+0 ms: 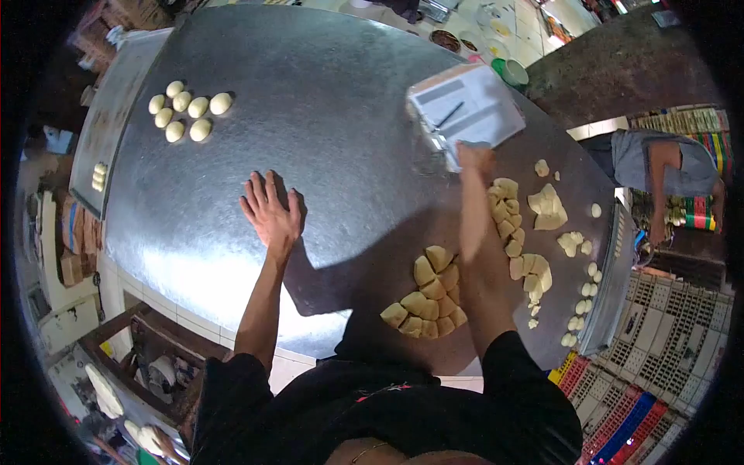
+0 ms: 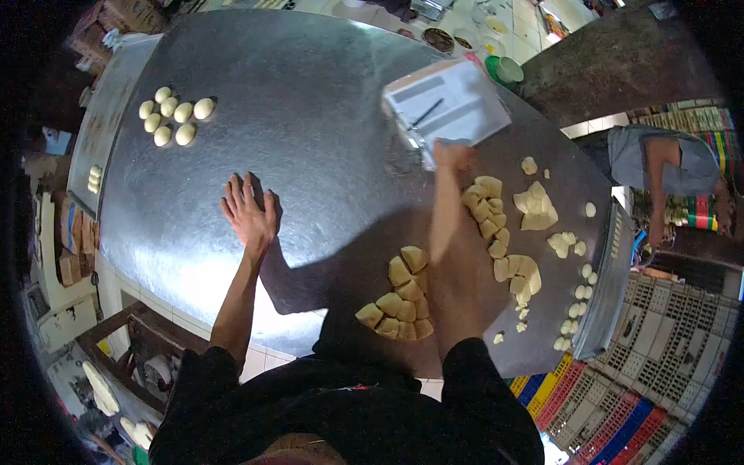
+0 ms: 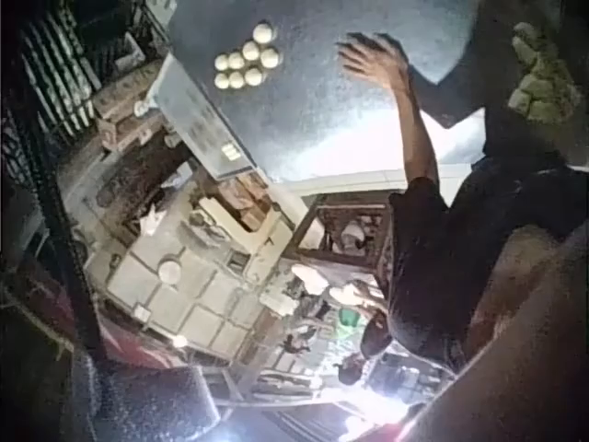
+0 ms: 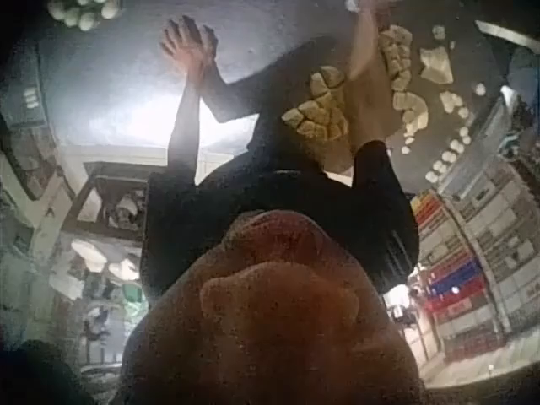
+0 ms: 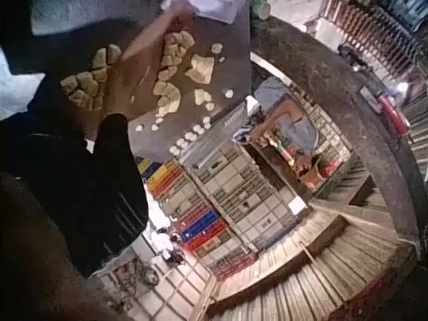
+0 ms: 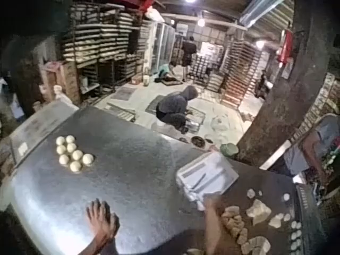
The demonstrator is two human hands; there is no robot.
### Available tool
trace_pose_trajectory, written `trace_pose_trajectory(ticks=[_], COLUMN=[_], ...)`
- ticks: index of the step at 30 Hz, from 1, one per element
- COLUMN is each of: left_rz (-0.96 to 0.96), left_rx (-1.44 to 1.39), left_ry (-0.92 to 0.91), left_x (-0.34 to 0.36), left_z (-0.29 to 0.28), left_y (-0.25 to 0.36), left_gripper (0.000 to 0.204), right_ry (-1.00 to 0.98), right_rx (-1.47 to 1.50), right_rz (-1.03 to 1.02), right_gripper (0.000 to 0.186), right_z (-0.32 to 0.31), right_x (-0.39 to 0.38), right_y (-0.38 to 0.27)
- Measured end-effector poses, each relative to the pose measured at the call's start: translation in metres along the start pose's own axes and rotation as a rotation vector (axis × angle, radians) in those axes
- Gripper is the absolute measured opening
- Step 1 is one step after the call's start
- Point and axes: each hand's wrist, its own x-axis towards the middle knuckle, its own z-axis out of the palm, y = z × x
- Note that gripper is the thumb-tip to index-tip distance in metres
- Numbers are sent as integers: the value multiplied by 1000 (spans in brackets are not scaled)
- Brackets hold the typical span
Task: Shaping pieces of dough into rolls and placing them on a baking tray.
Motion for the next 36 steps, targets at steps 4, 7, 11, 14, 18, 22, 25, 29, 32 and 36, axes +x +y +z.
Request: trace_pose_trajectory(ticks=[4,7,11,14,18,22,25,29,32,36], left_rz=[-28,-24,-3,5,1,-12,-25,-37,-13,-14], left_rx=[40,8,38,24,29,-12,-159,-73,-61,-49], left_ry=[21,35,39,33,4,38,62,80,95,82], left_x=[-7,-2,-3,-3,-3,-6,-5,-3,-2,-3], left_z=[-4,-3,-2,-7,-5,-9,-5,-7,-3,-2], left_y=[-13,-12,-12,-7,-4,-17,-19,-15,-14,-13], left_gripper=[66,65,65,65,63,57,52,47,48,48], right_ry=[-264,-114,12,76,-193,-231,-312,-513,-491,-455], right_rx=[73,484,94,-130,95,50,232,209,263,215], right_rz=[-81,-284,-498,-562,-637,-600,-522,-334,-415,-528], right_gripper=[106,101,90,83,74,62,70,72,66,54], right_z=[-1,-3,-18,-10,12,14,-9,-47,-41,-38], right_x=[-114,-138,-21,69,91,-4,-92,-184,-191,-193], right_y=[-16,-10,-47,-52,-42,-19,28,60,85,82])
